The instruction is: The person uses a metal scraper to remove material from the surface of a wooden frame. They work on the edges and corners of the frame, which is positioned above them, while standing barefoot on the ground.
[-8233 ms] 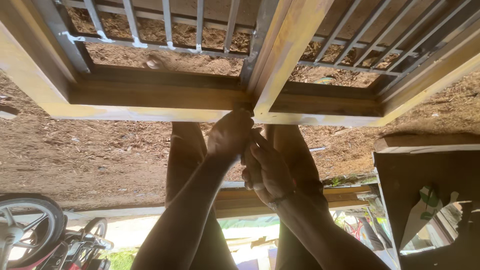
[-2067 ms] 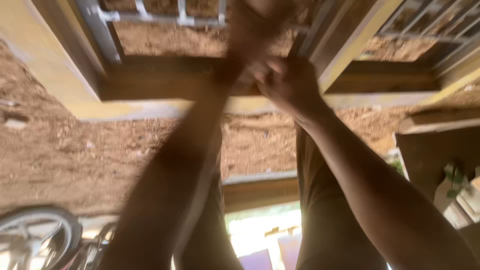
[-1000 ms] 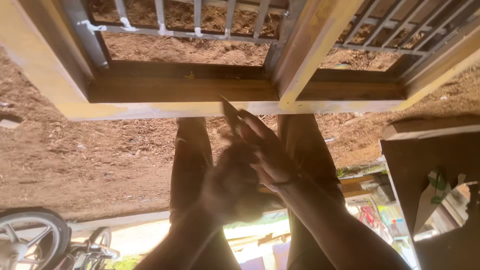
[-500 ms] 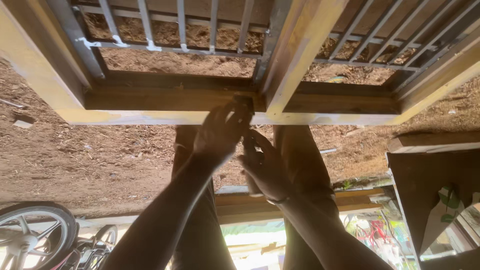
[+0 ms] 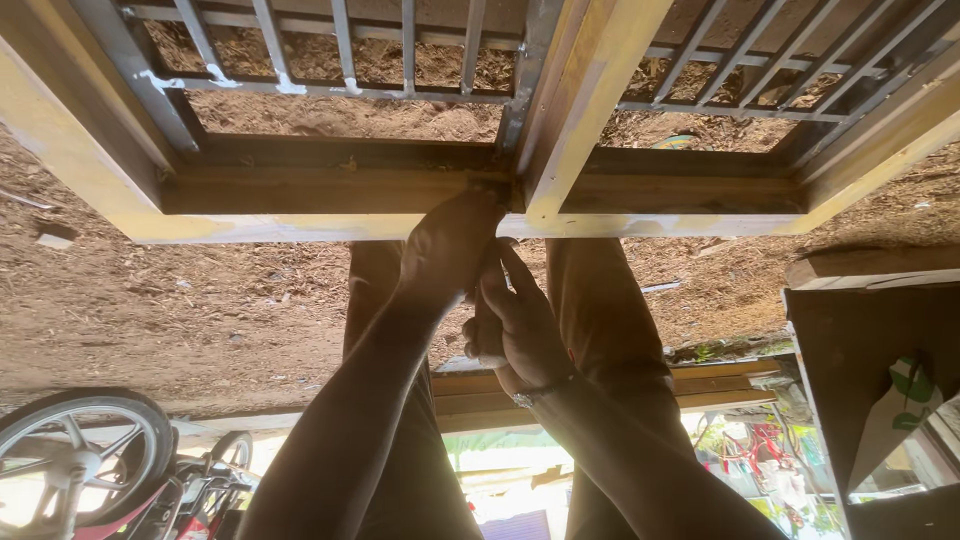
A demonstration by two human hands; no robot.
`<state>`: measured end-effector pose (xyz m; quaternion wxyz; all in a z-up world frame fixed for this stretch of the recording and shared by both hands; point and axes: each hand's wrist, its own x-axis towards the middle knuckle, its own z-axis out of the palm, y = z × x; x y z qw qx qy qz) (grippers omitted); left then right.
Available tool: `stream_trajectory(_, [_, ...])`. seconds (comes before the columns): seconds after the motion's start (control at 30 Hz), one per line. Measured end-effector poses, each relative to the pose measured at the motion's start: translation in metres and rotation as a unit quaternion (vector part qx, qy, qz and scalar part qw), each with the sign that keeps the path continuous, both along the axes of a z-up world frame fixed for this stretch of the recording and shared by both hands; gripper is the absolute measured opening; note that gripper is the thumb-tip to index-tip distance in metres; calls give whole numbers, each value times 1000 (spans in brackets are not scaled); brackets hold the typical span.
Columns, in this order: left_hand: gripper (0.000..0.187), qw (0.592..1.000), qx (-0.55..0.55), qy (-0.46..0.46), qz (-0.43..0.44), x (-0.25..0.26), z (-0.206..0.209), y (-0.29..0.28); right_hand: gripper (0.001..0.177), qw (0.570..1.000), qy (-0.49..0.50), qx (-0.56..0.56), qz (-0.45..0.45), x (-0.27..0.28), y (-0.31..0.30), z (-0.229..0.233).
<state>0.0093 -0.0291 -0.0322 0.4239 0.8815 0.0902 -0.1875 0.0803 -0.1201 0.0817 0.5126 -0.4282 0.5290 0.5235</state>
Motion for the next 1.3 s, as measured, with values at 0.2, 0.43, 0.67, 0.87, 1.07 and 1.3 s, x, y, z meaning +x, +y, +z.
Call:
stream_trajectory(0.2, [17, 1000, 0, -14, 8, 4, -8, 9, 45, 998, -6, 20, -52, 16, 7, -12])
stream_trajectory(0.43, [12, 1000, 6, 0, 10, 7, -16, -3, 44, 999, 47, -5, 10, 38, 2, -15])
stream_trajectory(0.67, [8, 1000, 30, 5, -1, 9, -20, -19, 65, 997, 60, 3, 40, 38, -16, -16])
stream_trajectory(0.87, [11, 999, 18, -1, 41, 17, -24, -21, 68, 992, 74, 33, 94, 40, -18, -27])
stream_trajectory(1.07, [24, 984, 69, -21, 160, 20, 23, -29, 66, 950, 7, 88, 301, 62, -27, 6])
stream_trajectory(1.3, [47, 931, -134, 48, 336, 21, 99, -90, 60, 776, -135, 89, 610, 93, -56, 55])
